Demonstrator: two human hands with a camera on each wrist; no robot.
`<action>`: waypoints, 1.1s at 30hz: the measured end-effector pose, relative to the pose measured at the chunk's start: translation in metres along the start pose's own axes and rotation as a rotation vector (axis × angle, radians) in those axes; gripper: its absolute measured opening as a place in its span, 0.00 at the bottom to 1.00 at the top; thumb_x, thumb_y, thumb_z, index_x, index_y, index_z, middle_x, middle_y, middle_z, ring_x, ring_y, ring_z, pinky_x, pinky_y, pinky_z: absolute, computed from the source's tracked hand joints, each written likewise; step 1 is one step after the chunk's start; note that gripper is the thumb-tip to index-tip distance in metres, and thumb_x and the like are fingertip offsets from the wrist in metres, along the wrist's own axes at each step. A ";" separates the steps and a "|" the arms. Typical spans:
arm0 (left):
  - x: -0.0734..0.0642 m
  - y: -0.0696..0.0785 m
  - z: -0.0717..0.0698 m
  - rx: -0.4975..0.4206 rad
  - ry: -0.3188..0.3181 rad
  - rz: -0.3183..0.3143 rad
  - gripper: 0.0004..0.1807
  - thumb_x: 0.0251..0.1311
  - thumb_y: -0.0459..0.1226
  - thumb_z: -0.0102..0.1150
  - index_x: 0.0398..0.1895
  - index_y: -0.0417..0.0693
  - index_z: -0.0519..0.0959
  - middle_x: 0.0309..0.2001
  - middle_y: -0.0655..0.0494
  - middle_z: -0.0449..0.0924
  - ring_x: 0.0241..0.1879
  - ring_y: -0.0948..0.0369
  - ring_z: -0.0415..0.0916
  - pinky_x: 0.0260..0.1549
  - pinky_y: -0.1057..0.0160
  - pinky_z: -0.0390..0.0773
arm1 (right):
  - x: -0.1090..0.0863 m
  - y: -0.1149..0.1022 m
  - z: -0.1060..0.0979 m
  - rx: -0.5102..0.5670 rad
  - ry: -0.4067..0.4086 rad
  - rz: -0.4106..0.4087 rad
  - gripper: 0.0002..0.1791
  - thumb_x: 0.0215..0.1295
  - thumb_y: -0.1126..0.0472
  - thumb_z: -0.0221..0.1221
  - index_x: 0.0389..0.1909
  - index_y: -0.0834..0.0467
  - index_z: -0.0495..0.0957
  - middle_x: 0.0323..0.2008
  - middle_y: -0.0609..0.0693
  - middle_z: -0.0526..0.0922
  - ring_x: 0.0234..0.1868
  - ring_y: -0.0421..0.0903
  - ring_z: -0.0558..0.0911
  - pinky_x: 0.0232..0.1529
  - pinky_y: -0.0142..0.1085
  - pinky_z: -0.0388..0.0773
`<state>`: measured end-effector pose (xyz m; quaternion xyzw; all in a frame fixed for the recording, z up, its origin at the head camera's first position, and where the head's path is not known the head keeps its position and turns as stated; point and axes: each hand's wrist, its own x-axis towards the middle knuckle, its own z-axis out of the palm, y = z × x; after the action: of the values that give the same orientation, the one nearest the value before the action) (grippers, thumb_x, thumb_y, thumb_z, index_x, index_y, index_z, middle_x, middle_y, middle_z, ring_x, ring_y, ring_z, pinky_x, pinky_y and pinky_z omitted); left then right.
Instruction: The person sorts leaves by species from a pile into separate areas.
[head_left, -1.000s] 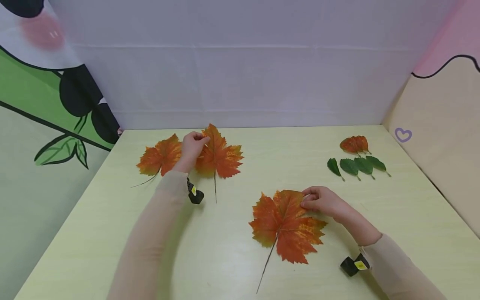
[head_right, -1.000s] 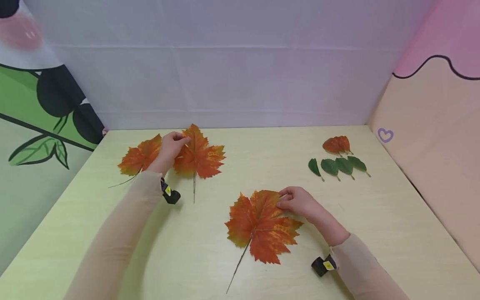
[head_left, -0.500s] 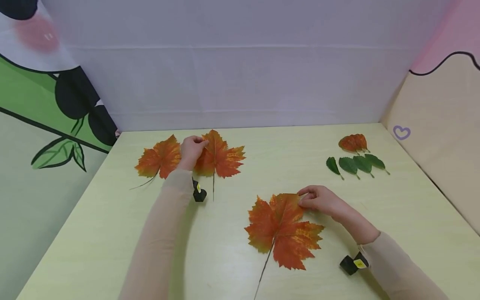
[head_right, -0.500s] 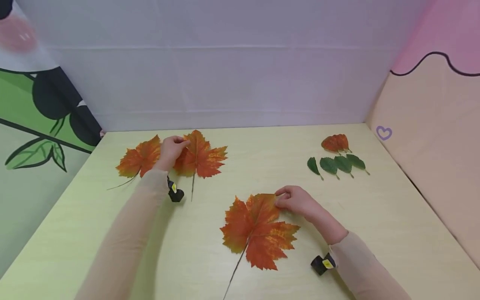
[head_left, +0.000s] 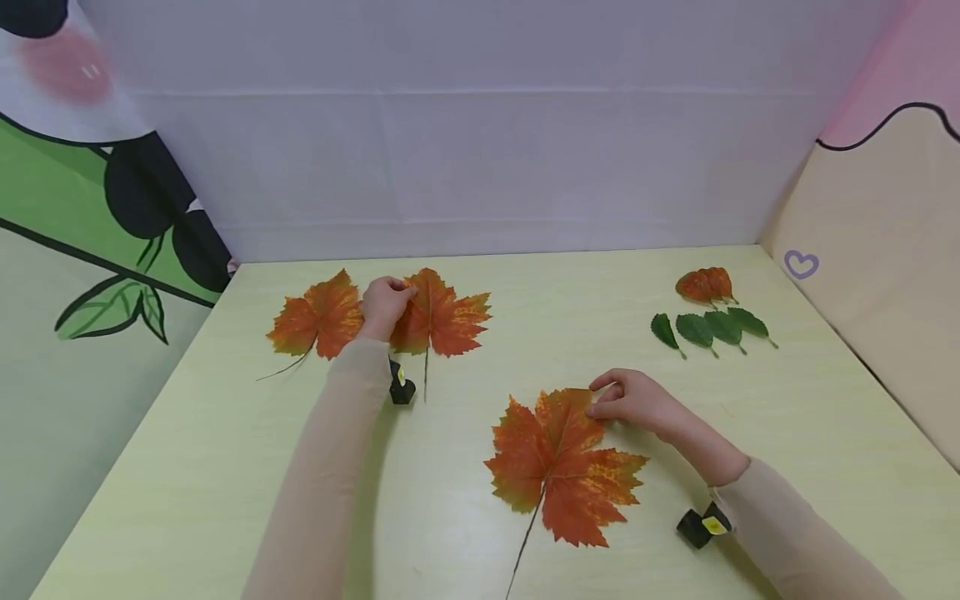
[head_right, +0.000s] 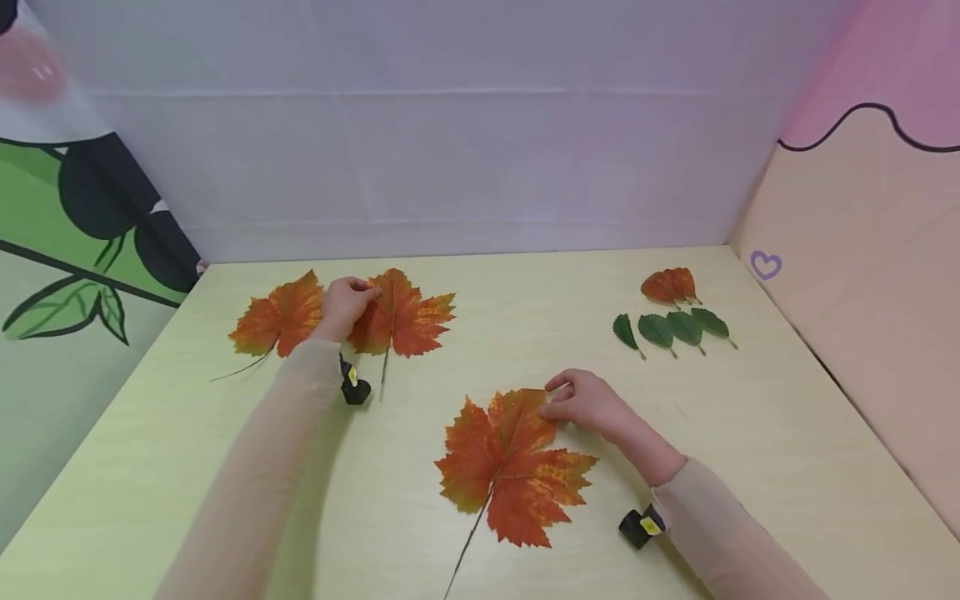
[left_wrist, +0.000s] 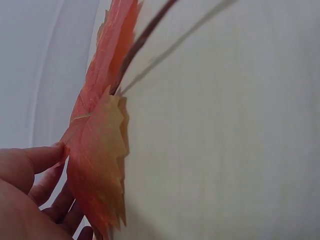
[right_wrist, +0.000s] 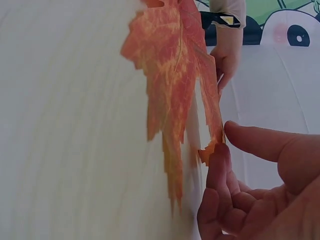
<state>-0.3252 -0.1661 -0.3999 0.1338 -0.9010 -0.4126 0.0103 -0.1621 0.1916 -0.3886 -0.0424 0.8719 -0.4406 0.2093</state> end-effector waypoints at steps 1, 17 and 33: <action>0.000 0.000 0.000 0.006 -0.002 -0.001 0.16 0.60 0.44 0.55 0.43 0.40 0.75 0.44 0.44 0.76 0.45 0.48 0.70 0.56 0.47 0.53 | 0.001 -0.001 0.001 -0.002 0.006 0.005 0.25 0.53 0.59 0.64 0.49 0.68 0.70 0.28 0.51 0.80 0.27 0.42 0.74 0.28 0.34 0.69; -0.007 0.001 -0.002 0.091 -0.009 0.019 0.16 0.61 0.44 0.54 0.43 0.40 0.75 0.42 0.44 0.77 0.43 0.48 0.71 0.58 0.44 0.51 | 0.021 -0.030 -0.003 -0.217 0.100 -0.052 0.25 0.55 0.62 0.62 0.53 0.66 0.67 0.31 0.53 0.80 0.29 0.43 0.77 0.33 0.36 0.72; -0.007 0.001 0.000 0.123 -0.005 0.018 0.16 0.61 0.45 0.54 0.42 0.40 0.75 0.42 0.44 0.77 0.43 0.47 0.71 0.57 0.45 0.53 | 0.056 -0.056 -0.018 -0.280 0.169 -0.096 0.12 0.57 0.63 0.57 0.41 0.64 0.77 0.33 0.56 0.79 0.31 0.48 0.76 0.32 0.36 0.71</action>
<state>-0.3185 -0.1636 -0.3980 0.1250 -0.9259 -0.3564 0.0035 -0.2266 0.1563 -0.3538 -0.0754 0.9363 -0.3262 0.1058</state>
